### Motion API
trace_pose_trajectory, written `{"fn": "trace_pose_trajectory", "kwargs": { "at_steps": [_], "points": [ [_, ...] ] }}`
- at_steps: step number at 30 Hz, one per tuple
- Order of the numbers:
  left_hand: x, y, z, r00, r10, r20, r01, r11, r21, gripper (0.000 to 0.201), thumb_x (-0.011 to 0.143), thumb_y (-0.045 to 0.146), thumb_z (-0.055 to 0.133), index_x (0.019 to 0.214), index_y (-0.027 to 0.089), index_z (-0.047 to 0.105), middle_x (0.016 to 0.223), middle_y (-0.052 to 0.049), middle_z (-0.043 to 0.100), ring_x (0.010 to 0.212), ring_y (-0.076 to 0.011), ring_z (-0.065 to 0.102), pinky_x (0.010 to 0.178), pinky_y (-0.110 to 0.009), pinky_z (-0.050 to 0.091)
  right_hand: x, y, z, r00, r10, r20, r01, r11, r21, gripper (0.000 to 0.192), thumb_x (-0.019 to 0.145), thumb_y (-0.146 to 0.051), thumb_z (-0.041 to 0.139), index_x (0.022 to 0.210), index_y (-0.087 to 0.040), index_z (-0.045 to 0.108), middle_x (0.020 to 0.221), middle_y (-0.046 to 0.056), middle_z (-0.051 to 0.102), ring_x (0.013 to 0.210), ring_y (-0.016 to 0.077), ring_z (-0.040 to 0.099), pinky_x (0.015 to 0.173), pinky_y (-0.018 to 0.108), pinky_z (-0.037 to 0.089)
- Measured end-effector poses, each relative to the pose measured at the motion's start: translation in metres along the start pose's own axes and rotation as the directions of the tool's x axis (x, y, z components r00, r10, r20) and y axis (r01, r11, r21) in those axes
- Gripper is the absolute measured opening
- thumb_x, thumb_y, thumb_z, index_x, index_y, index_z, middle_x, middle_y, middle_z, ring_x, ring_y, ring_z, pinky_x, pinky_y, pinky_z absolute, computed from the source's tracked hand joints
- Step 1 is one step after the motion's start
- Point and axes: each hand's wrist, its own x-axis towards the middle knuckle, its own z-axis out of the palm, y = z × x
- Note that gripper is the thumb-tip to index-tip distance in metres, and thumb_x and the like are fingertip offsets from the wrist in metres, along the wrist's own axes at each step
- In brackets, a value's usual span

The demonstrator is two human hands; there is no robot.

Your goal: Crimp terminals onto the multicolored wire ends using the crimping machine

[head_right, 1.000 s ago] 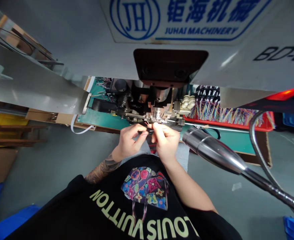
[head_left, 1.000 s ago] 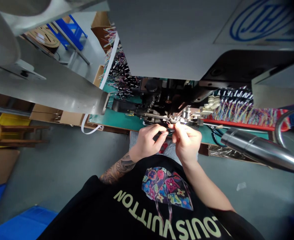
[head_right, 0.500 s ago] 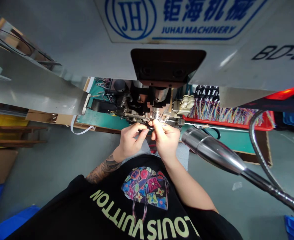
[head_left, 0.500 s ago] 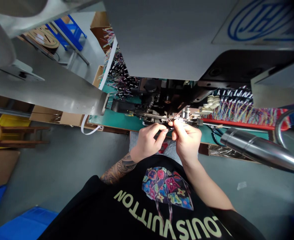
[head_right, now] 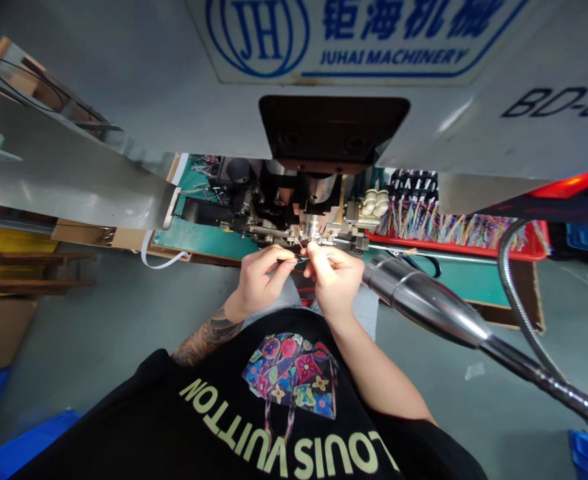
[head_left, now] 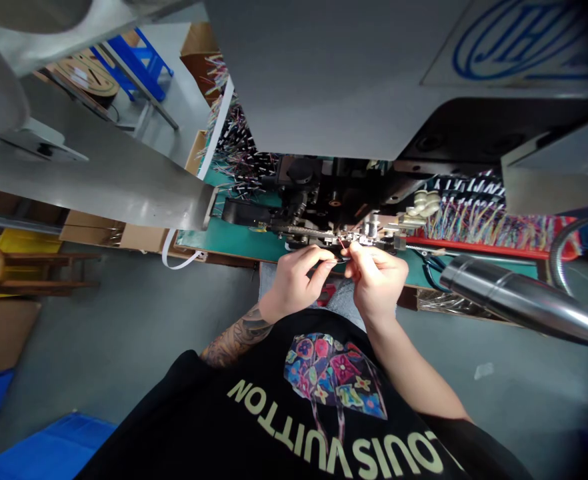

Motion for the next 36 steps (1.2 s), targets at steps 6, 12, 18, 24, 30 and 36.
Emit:
{"fn": "trace_pose_trajectory", "kwargs": {
  "at_steps": [6,12,18,24,30,36],
  "points": [
    [0.0007,-0.0004,0.0005,1.0,0.014,-0.018,-0.013,1.0,0.025,0.019,0.119,0.027,0.063,0.108,0.02,0.076,0.097,-0.006,0.084,0.087,-0.0182,0.081,0.078,-0.031,0.063,0.003,-0.0043,0.0027,1.0,0.016,-0.002,-0.016,1.0,0.024,0.039,0.1,-0.047,0.085,0.072,-0.021,0.081,0.054,0.0,0.062,0.048,0.0124,0.047,0.049,0.03,0.041],
    [0.0031,-0.0013,-0.002,0.999,0.04,-0.035,-0.04,0.999,0.008,0.017,0.117,0.023,0.064,0.106,0.02,0.077,0.096,-0.005,0.085,0.087,-0.0182,0.082,0.078,-0.031,0.063,0.0011,-0.0022,0.0018,0.999,0.008,0.052,-0.01,0.999,0.04,0.037,0.097,-0.046,0.09,0.071,-0.022,0.08,0.058,0.0,0.065,0.051,0.0134,0.051,0.051,0.031,0.042],
    [0.0059,0.0011,-0.0042,0.997,0.068,-0.022,-0.069,0.997,-0.032,0.013,0.116,0.02,0.067,0.107,0.02,0.077,0.099,-0.005,0.086,0.09,-0.0182,0.083,0.081,-0.031,0.065,-0.0004,-0.0033,0.0009,0.997,-0.061,-0.047,0.064,0.997,0.048,0.038,0.097,-0.039,0.09,0.065,-0.021,0.077,0.053,-0.002,0.06,0.048,0.0115,0.047,0.048,0.03,0.035],
    [0.0058,0.001,-0.0039,0.998,0.056,-0.021,-0.056,0.998,-0.002,0.012,0.115,0.02,0.067,0.108,0.02,0.077,0.098,-0.005,0.086,0.089,-0.0174,0.083,0.08,-0.029,0.065,0.0035,-0.0028,0.0009,0.999,-0.022,-0.027,0.023,0.998,0.052,0.043,0.096,-0.039,0.089,0.06,-0.021,0.074,0.052,-0.002,0.059,0.05,0.0112,0.047,0.052,0.03,0.039],
    [0.0043,-0.0011,-0.0038,0.999,0.047,-0.02,-0.046,0.998,0.032,0.014,0.116,0.023,0.066,0.108,0.02,0.078,0.097,-0.005,0.085,0.087,-0.0175,0.082,0.079,-0.03,0.065,0.0045,-0.0052,0.0038,0.999,-0.005,-0.034,0.007,0.998,0.055,0.044,0.095,-0.04,0.09,0.059,-0.021,0.073,0.052,-0.002,0.059,0.049,0.0106,0.046,0.05,0.029,0.034],
    [0.0034,-0.0006,-0.0042,1.0,0.014,-0.02,-0.014,1.0,-0.024,0.016,0.116,0.024,0.066,0.108,0.019,0.078,0.098,-0.006,0.085,0.088,-0.0179,0.081,0.079,-0.03,0.063,0.0041,-0.0052,0.0022,1.0,-0.002,-0.024,0.002,0.999,0.034,0.042,0.094,-0.042,0.09,0.061,-0.021,0.076,0.052,-0.001,0.061,0.048,0.0106,0.048,0.048,0.027,0.037]
  ]
}}
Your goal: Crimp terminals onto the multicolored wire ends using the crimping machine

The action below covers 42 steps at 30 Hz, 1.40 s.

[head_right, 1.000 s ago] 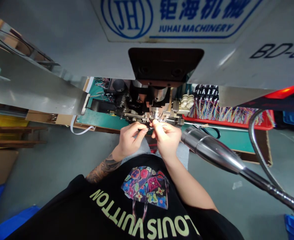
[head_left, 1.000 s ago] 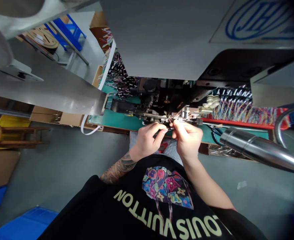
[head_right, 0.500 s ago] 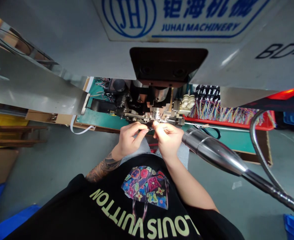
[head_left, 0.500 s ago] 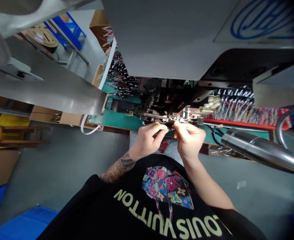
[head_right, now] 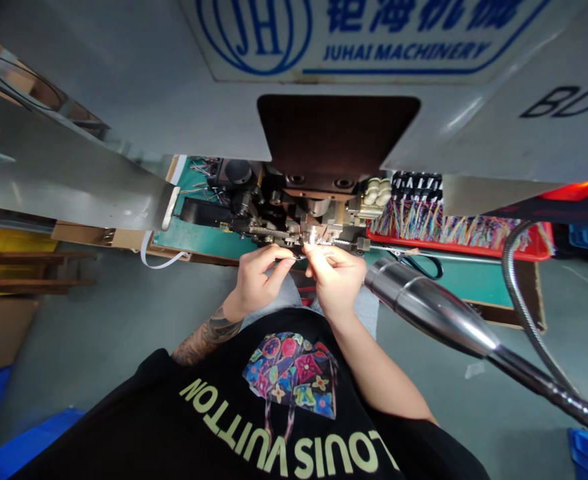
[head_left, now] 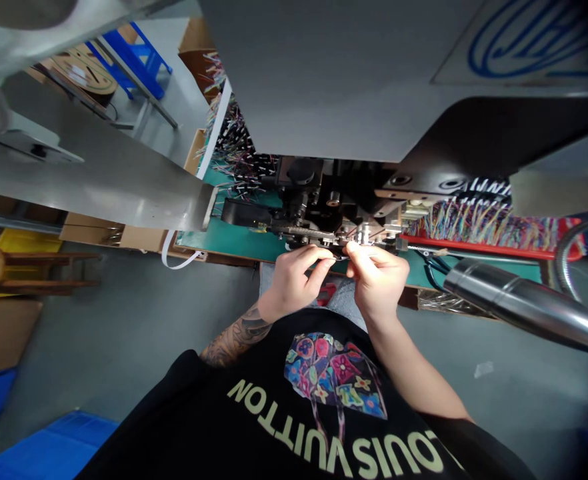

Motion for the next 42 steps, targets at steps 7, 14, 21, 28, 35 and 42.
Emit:
{"fn": "trace_pose_trajectory", "kwargs": {
  "at_steps": [7,14,21,28,35,42],
  "points": [
    [0.006,0.002,-0.013,0.936,-0.22,0.274,0.307,0.892,-0.331,0.024,0.107,0.028,0.072,0.086,0.017,0.073,0.071,0.001,0.069,0.058,-0.0104,0.055,0.054,-0.024,0.043,-0.003,-0.002,-0.011,0.942,0.062,0.33,-0.079,0.996,0.039,0.029,0.092,-0.047,0.092,0.09,-0.018,0.092,0.052,0.0,0.066,0.04,0.0112,0.05,0.04,0.024,0.039],
    [0.007,0.003,-0.015,0.941,-0.231,0.248,0.304,0.898,-0.316,0.023,0.107,0.028,0.07,0.088,0.016,0.075,0.075,-0.001,0.072,0.064,-0.0113,0.059,0.059,-0.024,0.045,-0.004,-0.007,-0.012,0.97,-0.185,0.157,0.205,0.971,-0.127,0.027,0.097,-0.043,0.089,0.079,-0.023,0.085,0.06,0.001,0.071,0.048,0.0138,0.056,0.045,0.028,0.047],
    [0.007,-0.001,-0.022,0.942,-0.159,0.295,0.228,0.949,-0.218,0.023,0.108,0.027,0.07,0.087,0.018,0.075,0.072,0.001,0.072,0.061,-0.0111,0.059,0.06,-0.026,0.045,0.003,-0.009,-0.019,0.924,-0.236,0.301,0.293,0.943,-0.159,0.03,0.098,-0.037,0.088,0.073,-0.022,0.083,0.064,0.001,0.075,0.052,0.0142,0.062,0.05,0.027,0.052],
    [0.005,0.006,-0.011,0.968,-0.171,0.182,0.207,0.957,-0.201,0.023,0.113,0.032,0.07,0.096,0.019,0.078,0.085,-0.004,0.08,0.068,-0.0139,0.067,0.065,-0.028,0.052,-0.003,-0.006,-0.012,0.984,-0.169,0.058,0.177,0.968,-0.177,0.033,0.102,-0.04,0.087,0.075,-0.022,0.083,0.057,-0.001,0.067,0.049,0.0138,0.056,0.047,0.029,0.046],
    [0.01,0.005,-0.014,0.957,-0.179,0.23,0.237,0.937,-0.256,0.025,0.108,0.027,0.071,0.084,0.019,0.072,0.066,0.002,0.067,0.056,-0.0105,0.053,0.058,-0.027,0.043,0.003,-0.009,-0.017,0.968,-0.1,0.231,0.136,0.98,-0.145,0.038,0.101,-0.045,0.089,0.072,-0.022,0.082,0.055,0.001,0.064,0.049,0.0155,0.052,0.046,0.033,0.045],
    [0.014,0.007,-0.017,0.917,-0.249,0.311,0.346,0.885,-0.311,0.026,0.108,0.031,0.072,0.085,0.018,0.075,0.07,0.0,0.071,0.059,-0.0114,0.055,0.055,-0.026,0.042,0.0,-0.011,-0.018,0.977,-0.11,0.184,0.135,0.982,-0.129,0.039,0.1,-0.043,0.09,0.068,-0.023,0.079,0.056,0.0,0.065,0.05,0.0148,0.054,0.048,0.031,0.045]
  ]
}}
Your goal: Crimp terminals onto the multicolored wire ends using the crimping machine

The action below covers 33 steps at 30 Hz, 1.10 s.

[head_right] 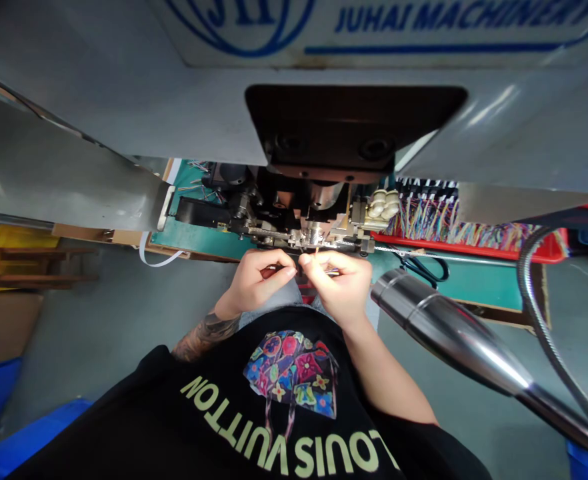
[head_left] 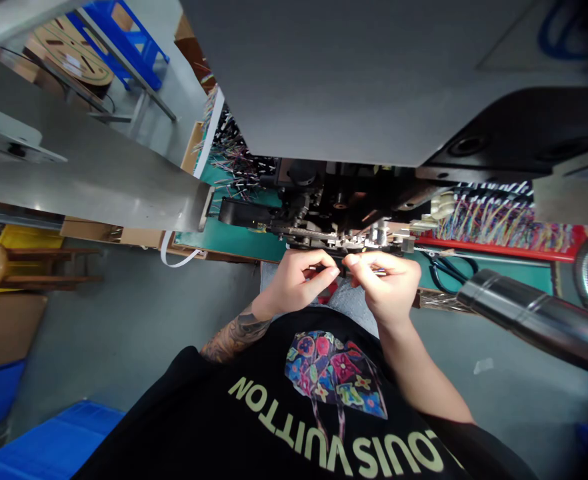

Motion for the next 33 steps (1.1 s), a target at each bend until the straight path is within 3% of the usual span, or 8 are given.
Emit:
{"fn": "trace_pose_trajectory", "kwargs": {
  "at_steps": [3,6,28,33],
  "points": [
    [0.0,-0.001,0.006,0.995,0.052,-0.087,-0.046,0.997,0.066,0.026,0.11,0.033,0.071,0.09,0.018,0.077,0.075,-0.002,0.074,0.062,-0.0125,0.058,0.059,-0.027,0.046,-0.002,-0.003,0.008,0.987,0.021,-0.157,-0.027,0.999,-0.032,0.041,0.101,-0.044,0.089,0.067,-0.024,0.076,0.058,0.001,0.065,0.052,0.0154,0.054,0.049,0.032,0.048],
    [0.0,-0.004,0.01,0.986,0.093,-0.137,-0.078,0.991,0.111,0.025,0.111,0.032,0.071,0.091,0.018,0.076,0.074,-0.001,0.073,0.059,-0.0115,0.057,0.059,-0.027,0.046,-0.002,-0.004,0.015,0.974,0.062,-0.22,-0.064,0.998,-0.004,0.043,0.1,-0.049,0.089,0.069,-0.024,0.075,0.056,0.001,0.062,0.049,0.0147,0.05,0.045,0.032,0.046],
    [-0.001,0.0,0.01,0.971,0.147,-0.189,-0.115,0.978,0.174,0.02,0.111,0.027,0.07,0.094,0.018,0.077,0.077,-0.002,0.076,0.061,-0.0116,0.062,0.059,-0.027,0.047,0.003,-0.007,0.021,0.971,0.088,-0.222,-0.086,0.996,0.021,0.045,0.1,-0.04,0.088,0.062,-0.023,0.072,0.053,-0.001,0.057,0.048,0.0137,0.047,0.046,0.033,0.04],
    [-0.003,-0.001,0.008,0.971,0.147,-0.187,-0.113,0.977,0.178,0.017,0.111,0.024,0.071,0.097,0.018,0.079,0.082,-0.002,0.078,0.066,-0.0123,0.065,0.064,-0.027,0.048,0.003,-0.002,0.021,0.969,0.101,-0.226,-0.099,0.995,0.017,0.037,0.097,-0.041,0.089,0.067,-0.022,0.079,0.055,0.002,0.063,0.049,0.0152,0.052,0.046,0.033,0.043]
  ]
}}
